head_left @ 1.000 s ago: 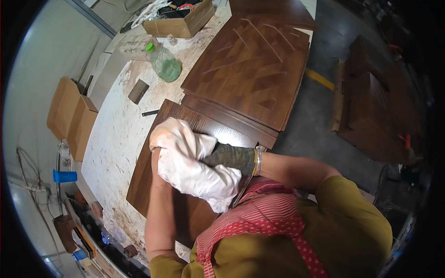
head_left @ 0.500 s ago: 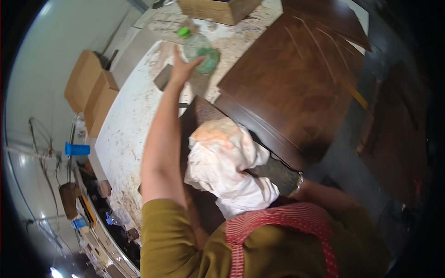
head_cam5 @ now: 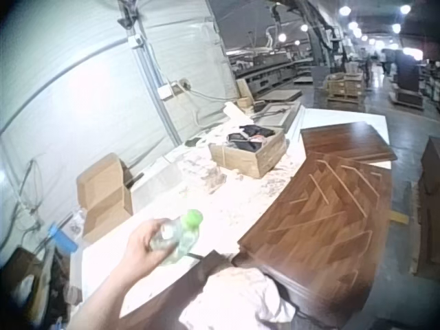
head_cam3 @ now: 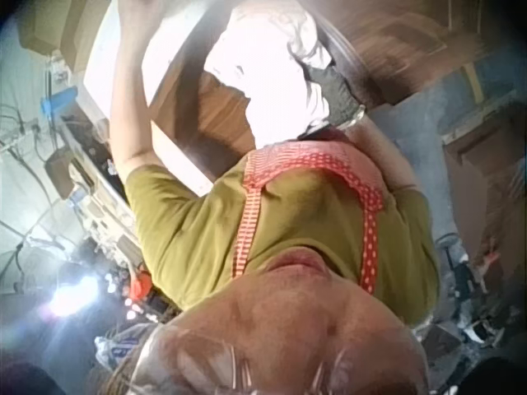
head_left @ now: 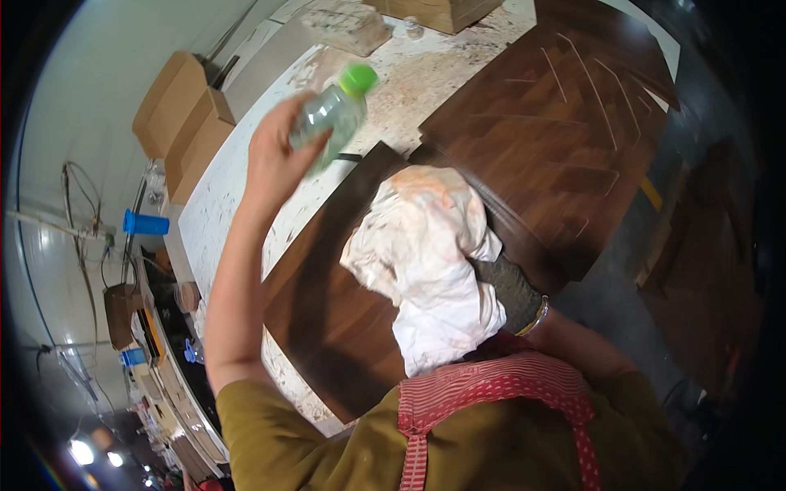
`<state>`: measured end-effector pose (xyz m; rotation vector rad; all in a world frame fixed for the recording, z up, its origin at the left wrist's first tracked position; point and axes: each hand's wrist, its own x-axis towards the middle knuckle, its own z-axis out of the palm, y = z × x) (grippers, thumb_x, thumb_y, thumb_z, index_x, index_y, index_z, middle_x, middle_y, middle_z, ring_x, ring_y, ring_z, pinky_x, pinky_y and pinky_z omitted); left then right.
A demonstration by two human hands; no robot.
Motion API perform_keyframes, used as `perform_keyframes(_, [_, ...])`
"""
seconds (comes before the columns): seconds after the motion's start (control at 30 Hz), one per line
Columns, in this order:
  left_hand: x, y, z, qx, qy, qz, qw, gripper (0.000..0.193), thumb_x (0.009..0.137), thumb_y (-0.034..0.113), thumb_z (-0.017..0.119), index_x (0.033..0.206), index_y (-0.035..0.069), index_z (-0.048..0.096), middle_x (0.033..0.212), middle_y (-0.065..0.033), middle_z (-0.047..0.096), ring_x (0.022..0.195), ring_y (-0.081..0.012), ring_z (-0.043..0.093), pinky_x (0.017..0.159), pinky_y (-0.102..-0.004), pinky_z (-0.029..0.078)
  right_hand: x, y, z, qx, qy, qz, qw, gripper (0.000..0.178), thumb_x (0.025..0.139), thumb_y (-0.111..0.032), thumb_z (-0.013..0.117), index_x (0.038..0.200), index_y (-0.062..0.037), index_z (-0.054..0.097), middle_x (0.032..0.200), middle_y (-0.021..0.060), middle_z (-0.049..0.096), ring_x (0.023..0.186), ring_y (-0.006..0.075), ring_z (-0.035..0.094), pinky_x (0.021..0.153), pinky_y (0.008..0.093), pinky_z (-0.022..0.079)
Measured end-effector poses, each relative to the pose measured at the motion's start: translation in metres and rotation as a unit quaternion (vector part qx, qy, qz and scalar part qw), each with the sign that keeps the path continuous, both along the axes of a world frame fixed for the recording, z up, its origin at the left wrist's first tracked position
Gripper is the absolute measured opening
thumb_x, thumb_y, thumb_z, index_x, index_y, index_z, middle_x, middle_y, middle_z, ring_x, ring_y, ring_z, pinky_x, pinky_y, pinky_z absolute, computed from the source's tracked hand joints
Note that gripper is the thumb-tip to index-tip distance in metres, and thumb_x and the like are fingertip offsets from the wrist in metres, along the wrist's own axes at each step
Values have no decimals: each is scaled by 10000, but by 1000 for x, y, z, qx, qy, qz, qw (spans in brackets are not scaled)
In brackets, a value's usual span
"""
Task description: The person wipes wooden panels using a cloth. The person pours liquid from a bottle onto the cloth and then wipes the surface and edges of several panels.
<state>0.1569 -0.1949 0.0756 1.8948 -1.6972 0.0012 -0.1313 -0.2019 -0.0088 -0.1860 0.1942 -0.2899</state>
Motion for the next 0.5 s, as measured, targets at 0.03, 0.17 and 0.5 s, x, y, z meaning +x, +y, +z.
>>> perform_keyframes(0.03, [-9,27,13,28,-68,-44,996,458,730,97,693,1166,49,565,958,-97,637,870,-196,601,758,-322,471,-3,4,0,-6,4,11,1000,481,917,-222,599,1313,-3,434,1205,103,566,1101,158,540,953,304,441])
perform_keyframes(0.17, [-69,104,11,175,-207,-136,953,451,668,51,669,1110,81,585,883,-72,591,799,-270,583,694,-375,487,-25,13,-12,-35,28,27,999,484,916,-241,598,1306,0,442,1203,114,566,1095,171,552,944,307,452])
perform_keyframes(0.5, [-85,139,-15,157,-339,-53,926,374,725,71,583,1099,88,576,818,-70,557,774,-235,574,649,-357,484,5,27,-41,-596,149,-102,782,485,883,-130,610,1318,-52,409,1284,95,486,1133,172,493,974,296,414])
